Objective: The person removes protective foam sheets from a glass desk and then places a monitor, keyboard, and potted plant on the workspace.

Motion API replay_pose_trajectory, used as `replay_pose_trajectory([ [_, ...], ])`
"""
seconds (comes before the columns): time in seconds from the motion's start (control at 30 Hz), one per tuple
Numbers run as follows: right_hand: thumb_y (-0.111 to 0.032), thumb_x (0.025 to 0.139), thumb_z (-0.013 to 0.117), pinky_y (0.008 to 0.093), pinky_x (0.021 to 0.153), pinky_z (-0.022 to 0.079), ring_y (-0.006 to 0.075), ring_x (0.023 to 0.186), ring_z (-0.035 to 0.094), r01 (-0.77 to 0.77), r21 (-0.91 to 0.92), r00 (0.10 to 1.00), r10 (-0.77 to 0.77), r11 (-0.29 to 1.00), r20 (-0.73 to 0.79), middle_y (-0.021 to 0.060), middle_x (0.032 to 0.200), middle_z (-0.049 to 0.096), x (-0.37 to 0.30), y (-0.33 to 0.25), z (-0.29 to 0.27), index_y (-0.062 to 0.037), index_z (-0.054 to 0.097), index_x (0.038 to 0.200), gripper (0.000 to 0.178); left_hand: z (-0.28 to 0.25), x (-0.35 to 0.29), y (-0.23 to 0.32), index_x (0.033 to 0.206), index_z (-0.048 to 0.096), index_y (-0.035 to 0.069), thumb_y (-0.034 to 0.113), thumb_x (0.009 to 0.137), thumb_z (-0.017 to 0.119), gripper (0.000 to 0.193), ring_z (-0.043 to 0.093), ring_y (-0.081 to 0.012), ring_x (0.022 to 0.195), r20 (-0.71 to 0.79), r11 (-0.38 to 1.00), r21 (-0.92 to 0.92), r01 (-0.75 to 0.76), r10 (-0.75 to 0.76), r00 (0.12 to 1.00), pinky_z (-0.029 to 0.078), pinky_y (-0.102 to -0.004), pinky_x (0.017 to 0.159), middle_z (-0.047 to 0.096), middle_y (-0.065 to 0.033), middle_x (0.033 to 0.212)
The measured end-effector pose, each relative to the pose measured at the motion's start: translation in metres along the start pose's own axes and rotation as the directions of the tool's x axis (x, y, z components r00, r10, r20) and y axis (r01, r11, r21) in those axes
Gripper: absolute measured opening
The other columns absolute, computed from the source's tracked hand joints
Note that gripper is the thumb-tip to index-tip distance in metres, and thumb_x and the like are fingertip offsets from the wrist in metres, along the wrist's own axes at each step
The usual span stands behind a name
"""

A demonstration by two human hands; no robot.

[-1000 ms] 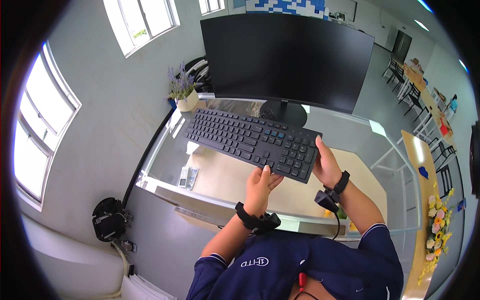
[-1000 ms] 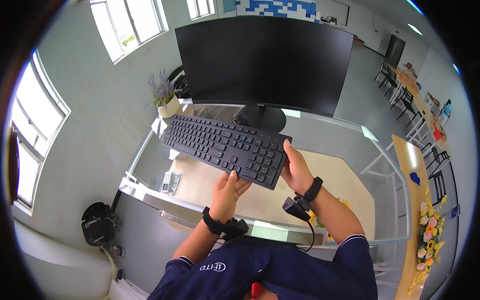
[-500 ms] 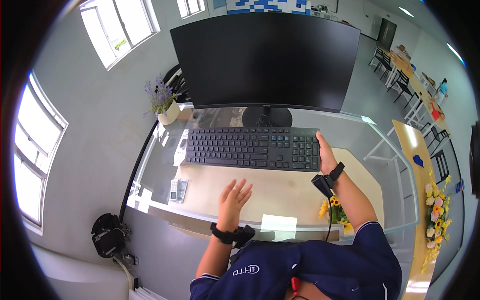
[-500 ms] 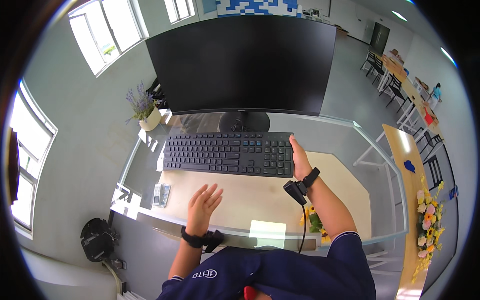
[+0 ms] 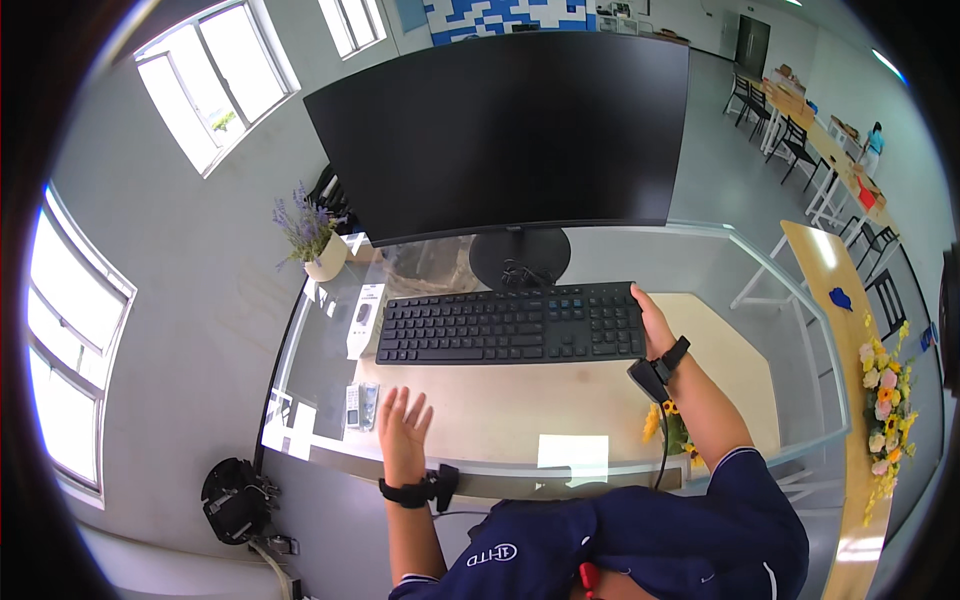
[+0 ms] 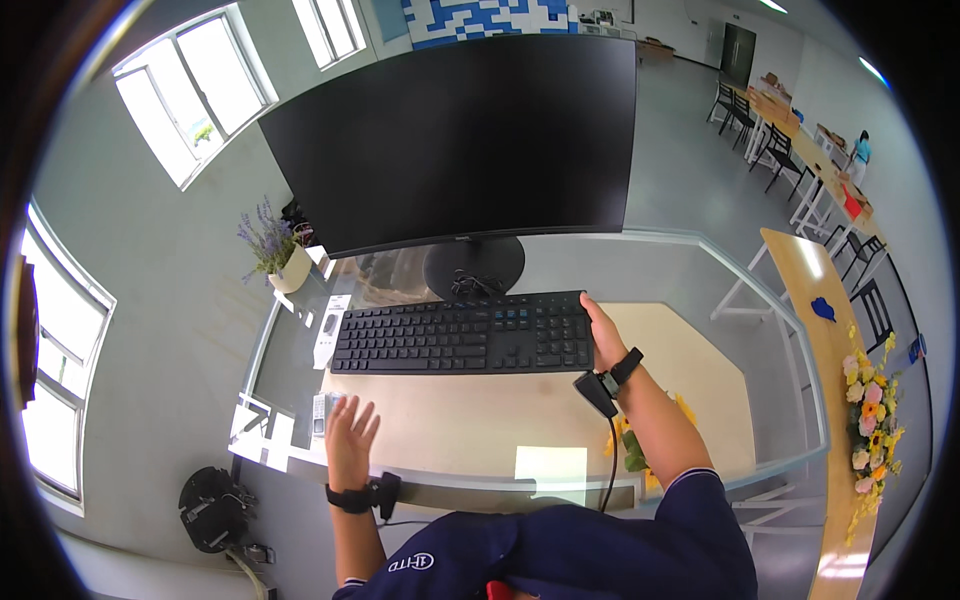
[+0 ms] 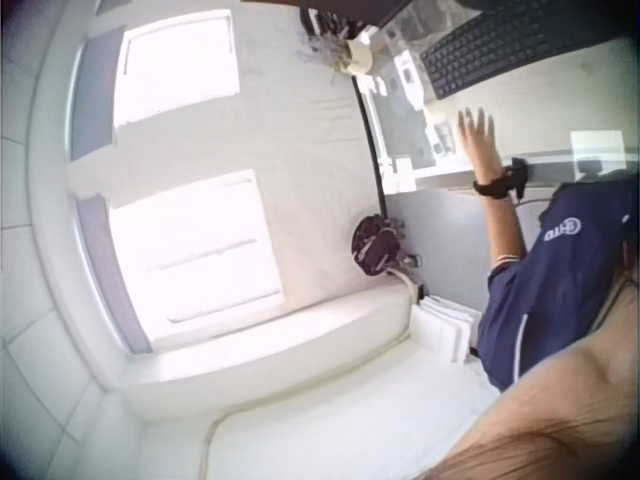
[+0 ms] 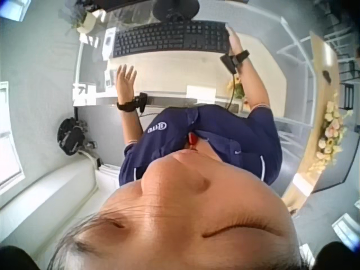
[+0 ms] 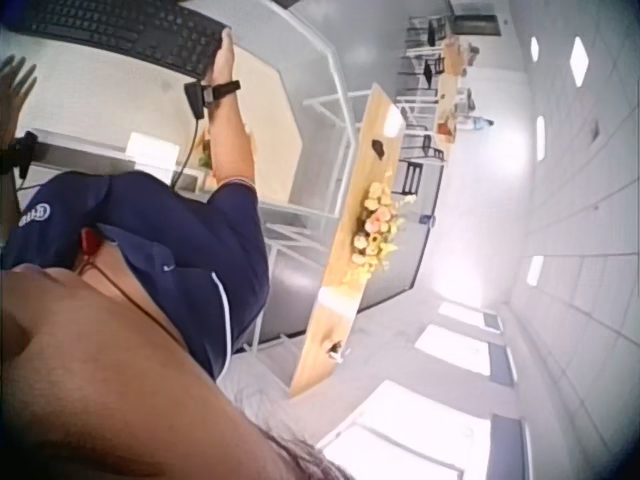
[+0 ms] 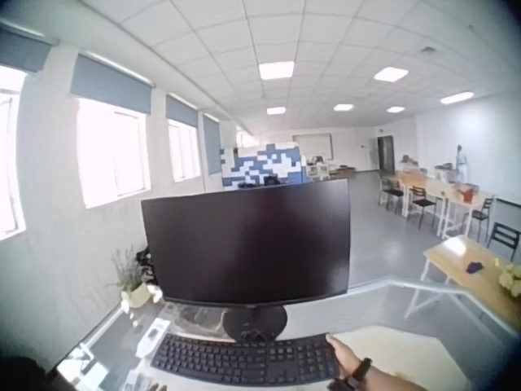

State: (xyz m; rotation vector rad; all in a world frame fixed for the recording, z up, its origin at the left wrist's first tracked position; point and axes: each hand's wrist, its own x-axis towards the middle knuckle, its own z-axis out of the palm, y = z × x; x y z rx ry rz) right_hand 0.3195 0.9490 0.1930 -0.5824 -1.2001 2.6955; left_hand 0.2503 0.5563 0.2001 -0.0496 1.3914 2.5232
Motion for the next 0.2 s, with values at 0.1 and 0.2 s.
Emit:
replay_pose_trajectory([
  [0.1, -0.042, 0.087, 0.037, 0.0318, 0.079, 0.045, 0.0188, 0.086, 0.058, 0.01, -0.051, 0.999, -0.009, 0.999, 0.032, 0.0091, 0.098, 0.059, -0.004, -0.004, 0.003, -0.004, 0.052, 0.107, 0.045, 0.0, 0.02, 0.013, 0.125, 0.026, 0.0, 0.016, 0.083, 0.05, 0.05, 0.041, -0.0345, 0.109, -0.083, 0.998, 0.066, -0.003, 0.008, 0.997, 0.037, -0.0461, 0.09, 0.037, -0.0134, 0.116],
  [0.2, -0.042, 0.087, 0.037, 0.0318, 0.08, 0.045, 0.019, 0.088, 0.057, -0.008, -0.051, 1.0, 0.009, 0.999, 0.012, 0.01, 0.101, 0.058, 0.0, -0.002, -0.002, -0.0037, 0.051, 0.108, 0.046, -0.007, 0.042, 0.02, 0.127, 0.025, 0.004, 0.017, 0.082, 0.051, 0.053, 0.04, -0.0339, 0.11, -0.105, 0.992, 0.126, 0.012, 0.001, 0.995, 0.037, -0.0482, 0.09, 0.035, -0.0126, 0.117],
])
